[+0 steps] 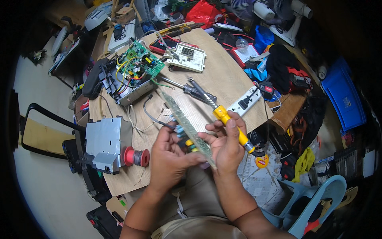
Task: The person holds a disassembled electronic device and removes a circuit board. Using a soldering iron and solder wire, they apply solder to several points on the board. They then use pliers to trim excess solder and continue soldering other areas.
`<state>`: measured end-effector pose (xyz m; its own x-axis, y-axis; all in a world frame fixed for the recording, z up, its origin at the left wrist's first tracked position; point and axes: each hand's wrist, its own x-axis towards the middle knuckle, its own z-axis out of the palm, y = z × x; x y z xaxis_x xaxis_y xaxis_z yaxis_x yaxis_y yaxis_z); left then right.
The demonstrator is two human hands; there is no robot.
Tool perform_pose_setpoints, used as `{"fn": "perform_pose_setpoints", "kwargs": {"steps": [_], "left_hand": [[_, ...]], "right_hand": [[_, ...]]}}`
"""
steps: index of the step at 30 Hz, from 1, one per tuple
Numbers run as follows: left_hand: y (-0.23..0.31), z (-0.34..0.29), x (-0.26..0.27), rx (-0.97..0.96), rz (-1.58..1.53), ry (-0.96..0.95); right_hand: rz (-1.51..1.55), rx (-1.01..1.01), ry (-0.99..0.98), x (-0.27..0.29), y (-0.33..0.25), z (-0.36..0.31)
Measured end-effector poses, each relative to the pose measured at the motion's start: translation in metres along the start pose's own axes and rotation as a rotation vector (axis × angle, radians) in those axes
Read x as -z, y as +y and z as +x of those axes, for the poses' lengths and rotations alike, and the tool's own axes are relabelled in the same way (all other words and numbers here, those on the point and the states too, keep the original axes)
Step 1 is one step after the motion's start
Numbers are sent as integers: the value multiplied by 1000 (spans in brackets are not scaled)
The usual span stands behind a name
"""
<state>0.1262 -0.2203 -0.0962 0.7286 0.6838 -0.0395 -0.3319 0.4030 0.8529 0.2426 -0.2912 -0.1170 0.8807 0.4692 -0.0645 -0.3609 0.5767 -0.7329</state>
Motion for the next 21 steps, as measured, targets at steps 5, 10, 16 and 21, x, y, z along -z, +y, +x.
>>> {"fn": "perform_pose_setpoints", "kwargs": {"steps": [5, 10, 16, 21], "left_hand": [[-20, 13, -8, -385, 584, 197], [-28, 9, -14, -448, 733, 291], [-18, 0, -13, -385, 733, 318], [-17, 7, -13, -487, 911, 343]], "right_hand": [[-38, 70, 97, -5, 0, 11], [46, 24, 129, -1, 0, 16], [30, 62, 123, -2, 4, 19], [12, 46, 126, -3, 4, 20]]}}
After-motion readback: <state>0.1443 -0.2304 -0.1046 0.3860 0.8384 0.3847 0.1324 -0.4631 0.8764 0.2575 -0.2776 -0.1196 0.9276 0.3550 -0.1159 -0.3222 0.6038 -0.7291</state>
